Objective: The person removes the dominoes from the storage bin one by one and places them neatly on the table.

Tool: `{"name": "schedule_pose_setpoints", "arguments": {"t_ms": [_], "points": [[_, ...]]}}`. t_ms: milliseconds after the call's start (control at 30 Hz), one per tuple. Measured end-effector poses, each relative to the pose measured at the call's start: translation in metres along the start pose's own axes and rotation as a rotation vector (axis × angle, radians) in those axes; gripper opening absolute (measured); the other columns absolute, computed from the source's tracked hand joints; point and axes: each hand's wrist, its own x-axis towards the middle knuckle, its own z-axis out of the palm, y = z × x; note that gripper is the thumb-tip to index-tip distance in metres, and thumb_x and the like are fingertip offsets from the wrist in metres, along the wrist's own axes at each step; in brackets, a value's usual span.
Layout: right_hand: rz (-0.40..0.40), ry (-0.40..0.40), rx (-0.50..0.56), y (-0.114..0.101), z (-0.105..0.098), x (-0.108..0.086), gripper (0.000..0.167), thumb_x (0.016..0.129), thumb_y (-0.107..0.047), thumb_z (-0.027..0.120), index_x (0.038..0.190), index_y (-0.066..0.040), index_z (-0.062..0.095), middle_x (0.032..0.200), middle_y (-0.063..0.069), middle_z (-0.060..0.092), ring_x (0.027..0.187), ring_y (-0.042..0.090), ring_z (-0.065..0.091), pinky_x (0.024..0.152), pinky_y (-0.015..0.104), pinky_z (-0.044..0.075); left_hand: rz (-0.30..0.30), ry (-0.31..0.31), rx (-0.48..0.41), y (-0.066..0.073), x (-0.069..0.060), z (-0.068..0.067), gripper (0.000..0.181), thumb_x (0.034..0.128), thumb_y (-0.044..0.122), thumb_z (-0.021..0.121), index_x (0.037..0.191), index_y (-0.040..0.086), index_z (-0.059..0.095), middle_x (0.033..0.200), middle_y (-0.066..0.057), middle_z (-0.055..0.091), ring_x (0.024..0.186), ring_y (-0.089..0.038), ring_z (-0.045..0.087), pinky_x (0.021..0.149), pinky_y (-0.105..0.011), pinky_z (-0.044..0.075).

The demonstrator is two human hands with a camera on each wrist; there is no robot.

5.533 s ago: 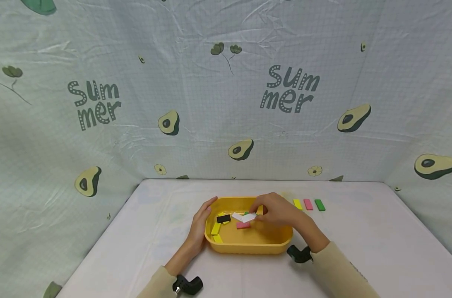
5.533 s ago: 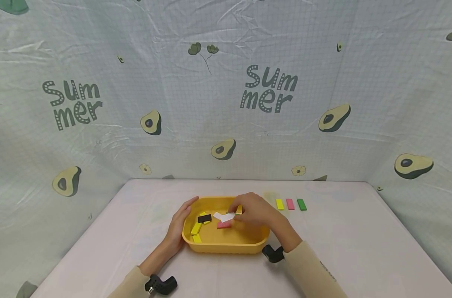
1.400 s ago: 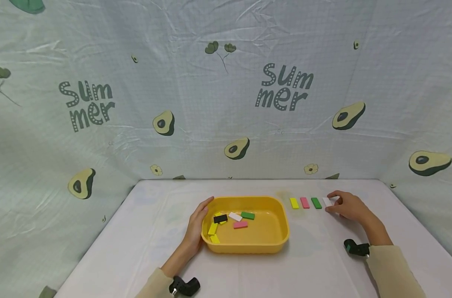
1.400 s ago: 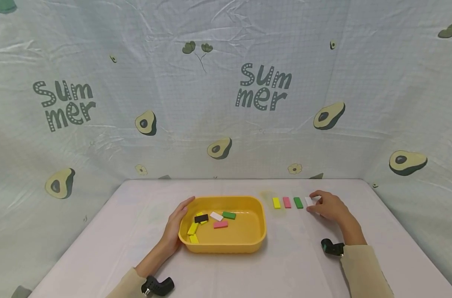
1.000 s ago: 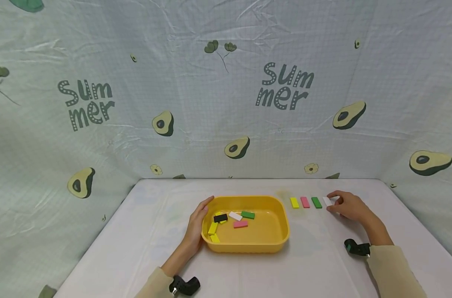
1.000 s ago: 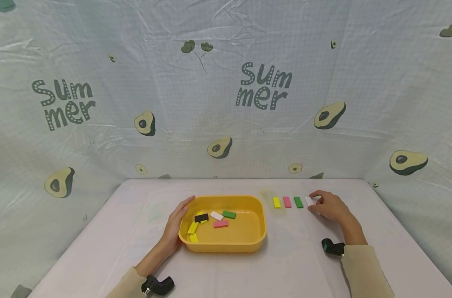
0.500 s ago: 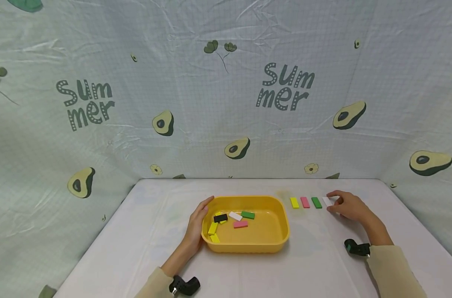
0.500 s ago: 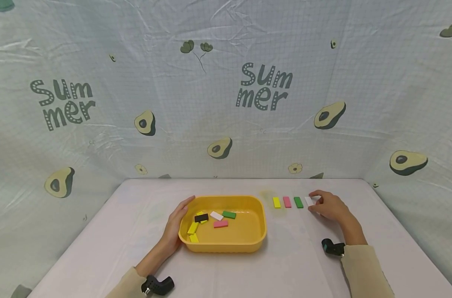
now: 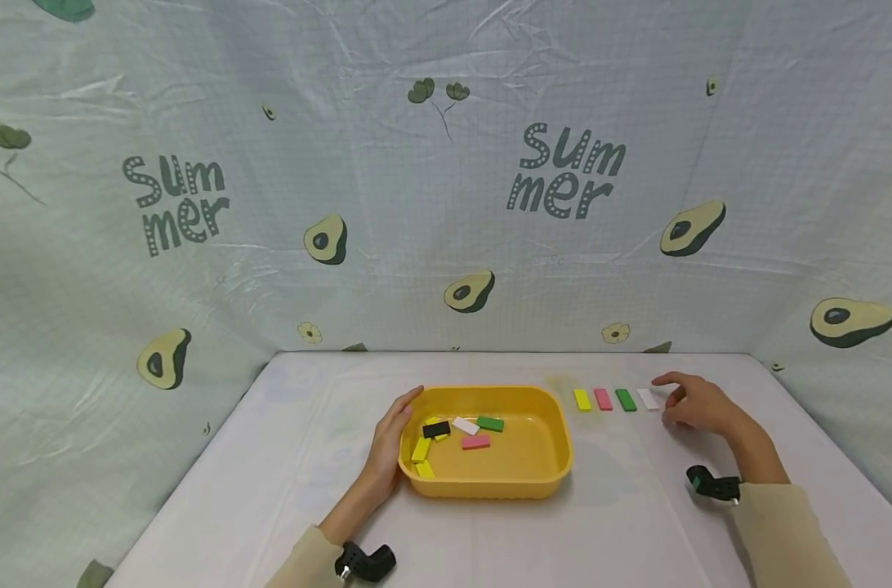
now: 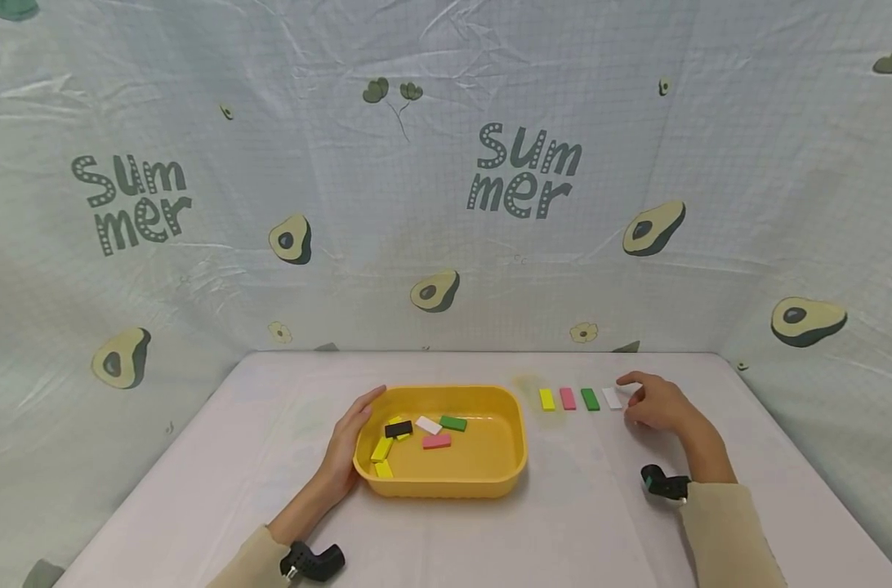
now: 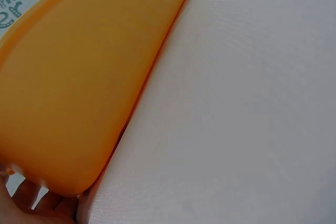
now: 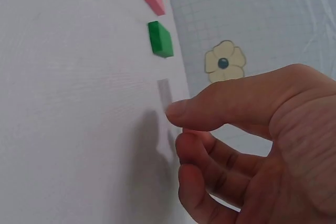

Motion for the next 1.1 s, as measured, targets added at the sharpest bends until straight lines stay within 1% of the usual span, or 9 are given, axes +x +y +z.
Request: {"name": "schedule_pose_setpoints", "arguments": {"t_ms": [133,200,333,433,567,733,933,1100], "points": [[-0.025,0.034,-0.017,-0.004,-0.002,-0.001,0.058,0.089,-0.008,0.069,0.142,0.007,0.049,0.102,0.020,0.061,0.077,0.022,0.059,0.066,0.032,0.052,-0.002,0.001,0.010,-0.001,0.000,0.000,0.050,0.1121,0.026,0.031,0.159,0.012,0.040,0.167,-0.009,0.035,0.155,-0.033,0.033,0.130,-0.053,0.022],[-0.052,0.060,-0.029,-0.009,-0.003,-0.001,0.057,0.090,-0.009,0.069,0.141,0.006,0.050,0.103,0.020,0.061,0.077,0.021,0.060,0.066,0.031,0.053,-0.002,0.002,0.010,-0.001,0.001,0.000,0.049,0.1121,0.026,0.031,0.158,0.013,0.041,0.167,-0.009,0.036,0.155,-0.033,0.033,0.130,-0.053,0.022],[-0.102,0.132,-0.041,-0.022,-0.002,-0.001,0.052,0.091,-0.009,0.070,0.139,0.004,0.055,0.103,0.019,0.062,0.076,0.020,0.059,0.063,0.031,0.053,-0.001,0.004,0.001,-0.002,0.002,0.001,0.049,0.1121,0.026,0.031,0.158,0.013,0.041,0.167,-0.008,0.037,0.155,-0.032,0.034,0.130,-0.052,0.022],[-0.127,0.168,-0.049,-0.034,-0.001,-0.001,0.049,0.091,-0.010,0.071,0.137,0.003,0.058,0.101,0.016,0.063,0.078,0.021,0.059,0.063,0.031,0.053,0.005,0.003,-0.006,-0.002,0.002,0.001,0.049,0.1120,0.025,0.030,0.158,0.013,0.041,0.166,-0.008,0.037,0.154,-0.032,0.034,0.130,-0.051,0.023],[-0.161,0.184,-0.069,-0.050,0.000,-0.001,0.046,0.091,-0.011,0.072,0.134,0.000,0.061,0.099,0.013,0.065,0.082,0.022,0.058,0.063,0.030,0.052,0.011,0.002,-0.013,-0.002,0.002,0.001,0.049,0.1119,0.024,0.030,0.158,0.011,0.041,0.166,-0.009,0.037,0.154,-0.032,0.034,0.130,-0.051,0.023],[-0.222,0.209,-0.084,-0.069,0.002,-0.002,0.042,0.091,-0.011,0.072,0.132,-0.004,0.064,0.098,0.010,0.067,0.078,0.019,0.058,0.060,0.028,0.051,0.014,0.003,-0.007,-0.002,0.002,0.000,0.049,0.1120,0.025,0.030,0.158,0.012,0.042,0.167,-0.009,0.037,0.154,-0.032,0.034,0.130,-0.051,0.023],[-0.287,0.212,-0.068,-0.090,0.004,-0.009,0.038,0.093,-0.012,0.071,0.130,-0.006,0.065,0.099,0.009,0.068,0.071,0.018,0.055,0.054,0.026,0.049,0.016,0.010,0.002,-0.002,-0.001,0.002,0.048,0.1119,0.025,0.030,0.157,0.013,0.043,0.166,-0.010,0.037,0.154,-0.034,0.035,0.130,-0.052,0.023],[-0.348,0.210,-0.056,-0.110,0.008,-0.016,0.035,0.093,-0.011,0.072,0.128,-0.006,0.067,0.099,0.009,0.069,0.071,0.017,0.054,0.055,0.024,0.049,0.013,0.010,-0.001,-0.001,-0.002,0.001,0.048,0.1120,0.024,0.030,0.157,0.014,0.043,0.166,-0.009,0.037,0.154,-0.032,0.034,0.130,-0.051,0.024]]}}
